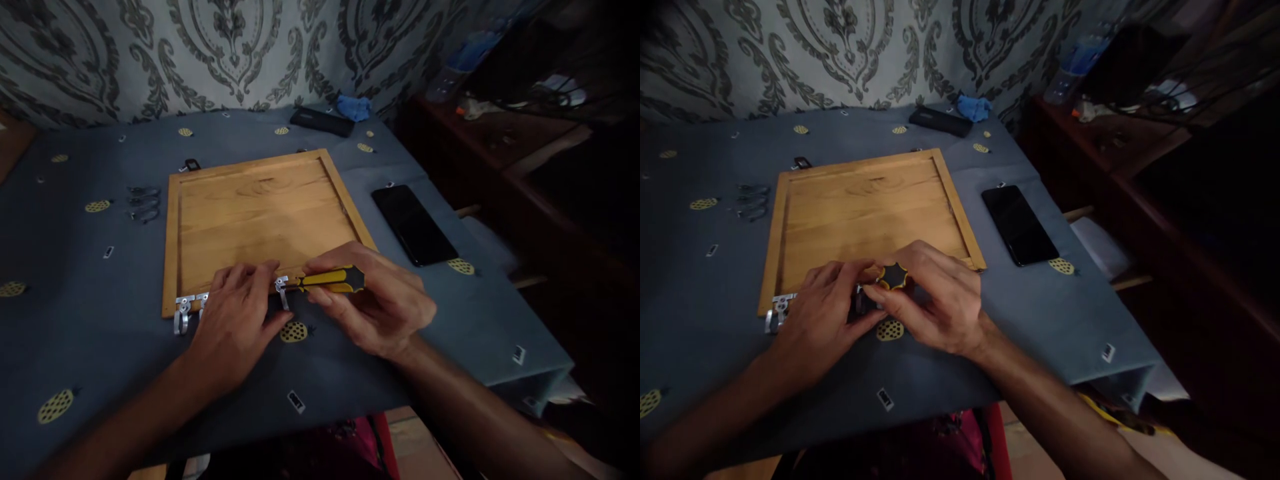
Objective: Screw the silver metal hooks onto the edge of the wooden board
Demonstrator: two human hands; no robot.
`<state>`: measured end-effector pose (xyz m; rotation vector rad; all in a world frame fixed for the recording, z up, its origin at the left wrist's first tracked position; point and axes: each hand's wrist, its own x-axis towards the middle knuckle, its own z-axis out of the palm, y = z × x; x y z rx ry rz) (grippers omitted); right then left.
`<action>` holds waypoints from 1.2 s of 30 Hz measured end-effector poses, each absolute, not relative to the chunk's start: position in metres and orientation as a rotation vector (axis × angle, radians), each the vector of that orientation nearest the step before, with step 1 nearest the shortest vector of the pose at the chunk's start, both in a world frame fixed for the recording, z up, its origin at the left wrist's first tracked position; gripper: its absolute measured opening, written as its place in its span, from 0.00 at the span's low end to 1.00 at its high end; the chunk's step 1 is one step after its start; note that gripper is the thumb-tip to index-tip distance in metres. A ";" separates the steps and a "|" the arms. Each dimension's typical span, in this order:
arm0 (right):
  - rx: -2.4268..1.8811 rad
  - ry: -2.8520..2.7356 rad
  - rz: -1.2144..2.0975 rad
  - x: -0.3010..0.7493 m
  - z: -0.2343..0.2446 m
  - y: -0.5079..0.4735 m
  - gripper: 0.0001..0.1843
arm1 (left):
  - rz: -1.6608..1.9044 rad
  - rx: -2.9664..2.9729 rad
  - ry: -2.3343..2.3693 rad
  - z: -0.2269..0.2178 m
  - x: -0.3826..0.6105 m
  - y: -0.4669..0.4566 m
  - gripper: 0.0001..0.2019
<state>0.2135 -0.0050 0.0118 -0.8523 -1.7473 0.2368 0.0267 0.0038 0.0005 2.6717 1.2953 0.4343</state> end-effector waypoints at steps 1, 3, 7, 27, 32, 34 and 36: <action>-0.831 -1.729 0.223 0.215 0.010 -0.006 0.06 | 0.437 2.672 1.294 0.000 0.027 0.004 0.26; -0.807 -1.655 0.189 0.216 0.009 -0.007 0.08 | 0.438 2.679 1.283 0.000 0.027 0.003 0.26; -0.856 -1.530 0.184 0.218 0.010 -0.009 0.07 | 0.439 2.697 1.274 0.000 0.026 0.004 0.27; -0.841 -1.685 0.352 0.220 0.005 -0.005 0.08 | 0.471 2.692 1.271 -0.002 0.025 0.004 0.24; -0.831 -1.720 0.366 0.219 0.005 -0.006 0.09 | 0.466 2.703 1.262 -0.001 0.025 0.003 0.23; -0.809 -1.739 0.356 0.217 0.006 -0.006 0.09 | 0.454 2.703 1.258 0.000 0.025 0.003 0.22; -0.810 -1.754 0.359 0.216 0.008 -0.006 0.09 | 0.432 2.695 1.264 0.000 0.025 0.002 0.21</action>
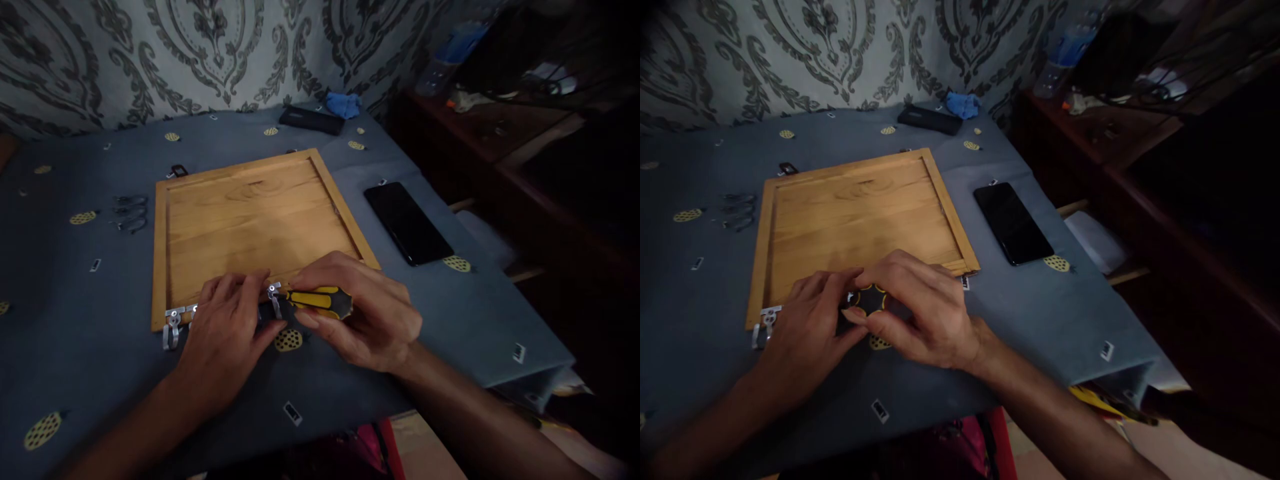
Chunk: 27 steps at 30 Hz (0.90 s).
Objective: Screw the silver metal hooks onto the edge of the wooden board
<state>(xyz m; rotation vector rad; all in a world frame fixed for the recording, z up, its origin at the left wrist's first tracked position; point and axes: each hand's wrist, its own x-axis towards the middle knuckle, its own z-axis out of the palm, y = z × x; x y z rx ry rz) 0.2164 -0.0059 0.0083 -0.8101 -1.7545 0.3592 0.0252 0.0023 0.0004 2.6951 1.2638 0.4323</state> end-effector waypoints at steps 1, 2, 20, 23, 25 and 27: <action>-0.822 -1.759 0.379 0.216 0.010 -0.006 0.08 | 0.424 2.691 1.267 0.001 0.025 0.002 0.21; -0.837 -1.762 0.413 0.217 0.012 -0.006 0.08 | 0.414 2.689 1.269 0.001 0.026 0.002 0.21; -0.944 -2.010 0.577 0.226 0.032 0.000 0.11 | 0.453 2.690 1.263 -0.001 0.026 0.004 0.21; -0.975 -1.987 0.530 0.222 0.030 0.000 0.11 | 0.462 2.685 1.263 -0.002 0.025 0.003 0.23; -0.985 -1.975 0.509 0.219 0.029 0.000 0.11 | 0.466 2.690 1.262 -0.003 0.025 0.003 0.24; -0.990 -1.963 0.471 0.216 0.028 -0.001 0.11 | 0.471 2.689 1.267 -0.003 0.024 0.003 0.24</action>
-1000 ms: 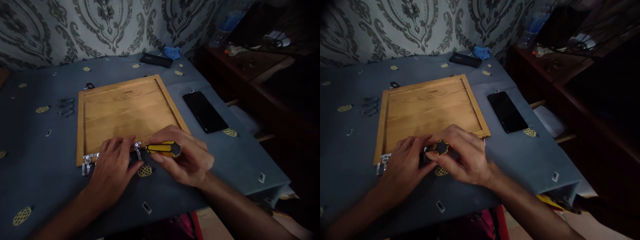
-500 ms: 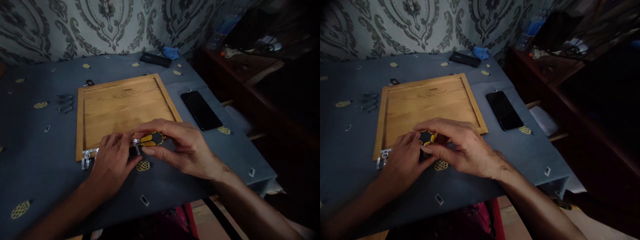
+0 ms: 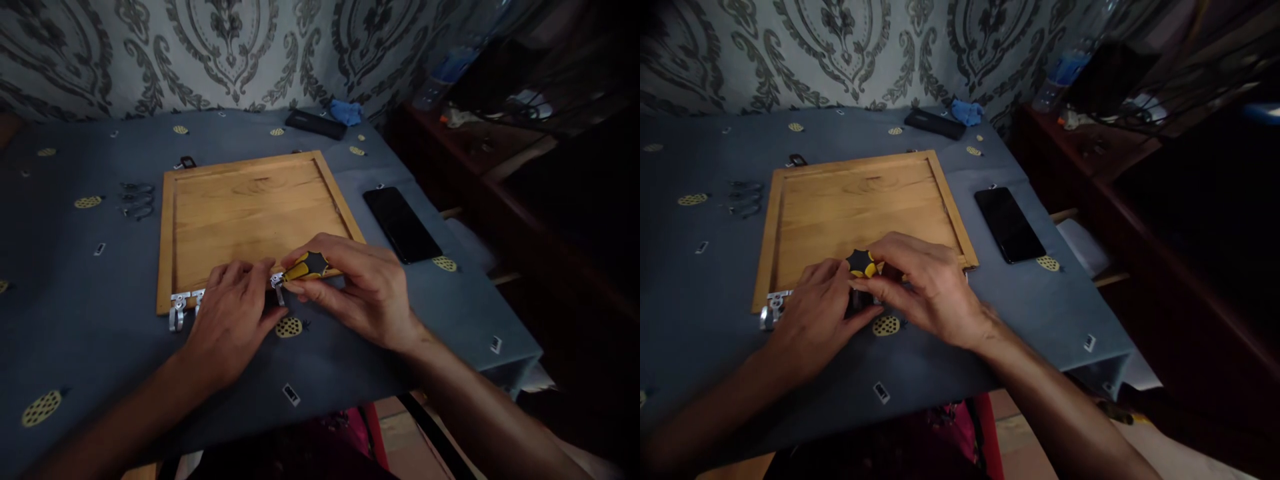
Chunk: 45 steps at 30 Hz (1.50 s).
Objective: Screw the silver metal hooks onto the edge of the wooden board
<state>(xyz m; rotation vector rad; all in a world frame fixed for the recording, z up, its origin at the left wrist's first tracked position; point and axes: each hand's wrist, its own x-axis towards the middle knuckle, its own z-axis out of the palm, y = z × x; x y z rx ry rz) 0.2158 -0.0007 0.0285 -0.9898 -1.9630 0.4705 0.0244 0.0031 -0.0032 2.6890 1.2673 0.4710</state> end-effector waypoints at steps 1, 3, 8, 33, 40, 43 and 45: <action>-0.989 -1.954 0.446 0.215 0.028 -0.001 0.11 | 0.466 2.688 1.267 -0.003 0.024 0.003 0.23; -0.992 -1.936 0.404 0.212 0.027 -0.001 0.11 | 0.447 2.686 1.263 -0.004 0.024 0.003 0.22; -1.028 -1.911 0.340 0.208 0.024 -0.003 0.08 | 0.443 2.703 1.258 -0.005 0.024 0.003 0.22; -1.008 -1.593 0.330 0.217 0.028 -0.009 0.04 | 0.433 2.692 1.286 0.000 0.026 0.002 0.23; -0.987 -1.710 0.287 0.216 0.015 -0.008 0.03 | 0.451 2.670 1.279 0.000 0.025 0.003 0.23; -0.994 -1.698 0.292 0.217 0.014 -0.008 0.04 | 0.463 2.676 1.268 -0.001 0.025 0.003 0.23; -1.027 -1.713 0.314 0.216 0.013 -0.008 0.03 | 0.476 2.693 1.278 -0.002 0.024 0.003 0.24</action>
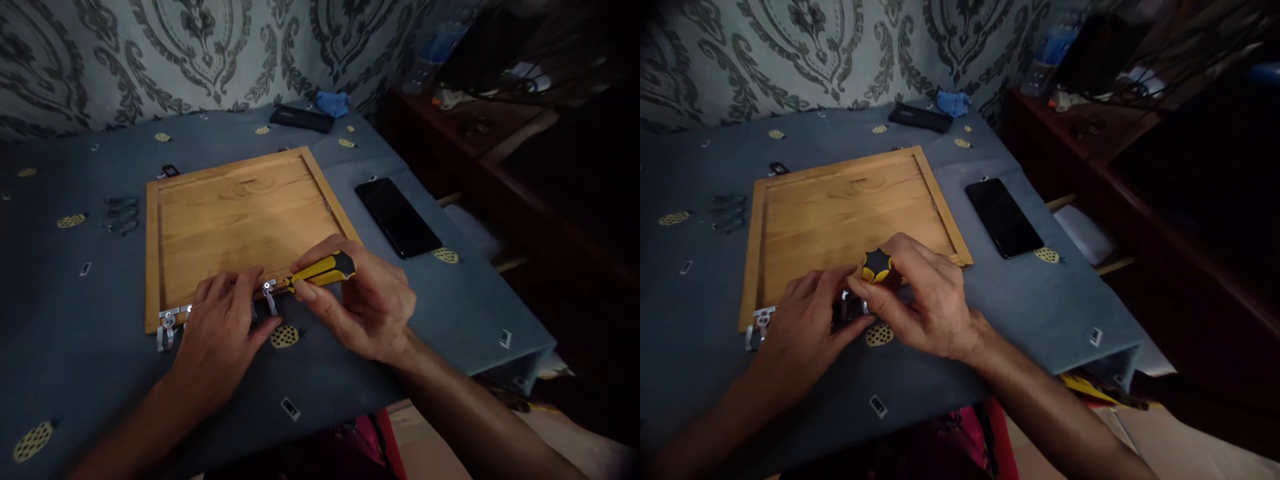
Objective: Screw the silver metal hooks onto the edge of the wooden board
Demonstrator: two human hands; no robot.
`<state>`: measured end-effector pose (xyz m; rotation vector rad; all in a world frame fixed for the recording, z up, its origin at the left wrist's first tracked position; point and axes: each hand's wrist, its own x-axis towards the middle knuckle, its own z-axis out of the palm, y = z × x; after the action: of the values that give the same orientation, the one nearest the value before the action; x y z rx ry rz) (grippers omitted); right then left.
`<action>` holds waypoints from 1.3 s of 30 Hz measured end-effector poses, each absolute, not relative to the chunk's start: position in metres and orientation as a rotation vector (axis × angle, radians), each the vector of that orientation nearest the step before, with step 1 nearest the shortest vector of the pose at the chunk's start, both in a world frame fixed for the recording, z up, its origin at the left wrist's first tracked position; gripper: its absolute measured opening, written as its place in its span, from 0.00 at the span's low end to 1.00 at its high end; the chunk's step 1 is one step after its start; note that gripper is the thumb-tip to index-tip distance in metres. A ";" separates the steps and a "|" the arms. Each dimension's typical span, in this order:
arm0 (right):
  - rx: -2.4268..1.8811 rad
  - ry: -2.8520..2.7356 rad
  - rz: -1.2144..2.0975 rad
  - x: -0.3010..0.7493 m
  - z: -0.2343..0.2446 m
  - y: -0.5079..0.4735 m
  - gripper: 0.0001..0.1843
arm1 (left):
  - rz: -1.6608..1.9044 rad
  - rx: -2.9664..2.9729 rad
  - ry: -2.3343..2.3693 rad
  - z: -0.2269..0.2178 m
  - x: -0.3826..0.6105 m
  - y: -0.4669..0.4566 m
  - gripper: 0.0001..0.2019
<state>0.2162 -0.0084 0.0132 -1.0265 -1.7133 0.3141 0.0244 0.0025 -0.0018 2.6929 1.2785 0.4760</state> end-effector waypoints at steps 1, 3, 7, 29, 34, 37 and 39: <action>-1.041 -1.726 0.323 0.216 0.013 -0.009 0.03 | 0.478 2.703 1.284 -0.002 0.024 0.002 0.25; -1.051 -1.751 0.322 0.215 0.013 -0.010 0.03 | 0.474 2.724 1.285 -0.003 0.024 0.002 0.26; -1.056 -1.780 0.296 0.214 0.014 -0.010 0.03 | 0.468 2.750 1.275 -0.003 0.024 0.004 0.27; -0.928 -2.179 0.521 0.225 0.038 0.007 0.09 | 0.532 2.736 1.206 -0.008 0.021 0.003 0.21; -0.932 -2.018 0.585 0.224 0.027 0.005 0.10 | 0.522 2.737 1.221 -0.006 0.023 0.003 0.21; -0.889 -1.959 0.625 0.225 0.025 0.003 0.09 | 0.517 2.747 1.236 -0.005 0.024 0.003 0.22; -0.846 -1.894 0.644 0.225 0.027 0.001 0.08 | 0.519 2.755 1.239 -0.004 0.024 0.003 0.22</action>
<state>0.2252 0.0014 0.0268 -0.8464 -1.8937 0.6444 0.0242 0.0031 -0.0043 2.7552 1.2393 0.5192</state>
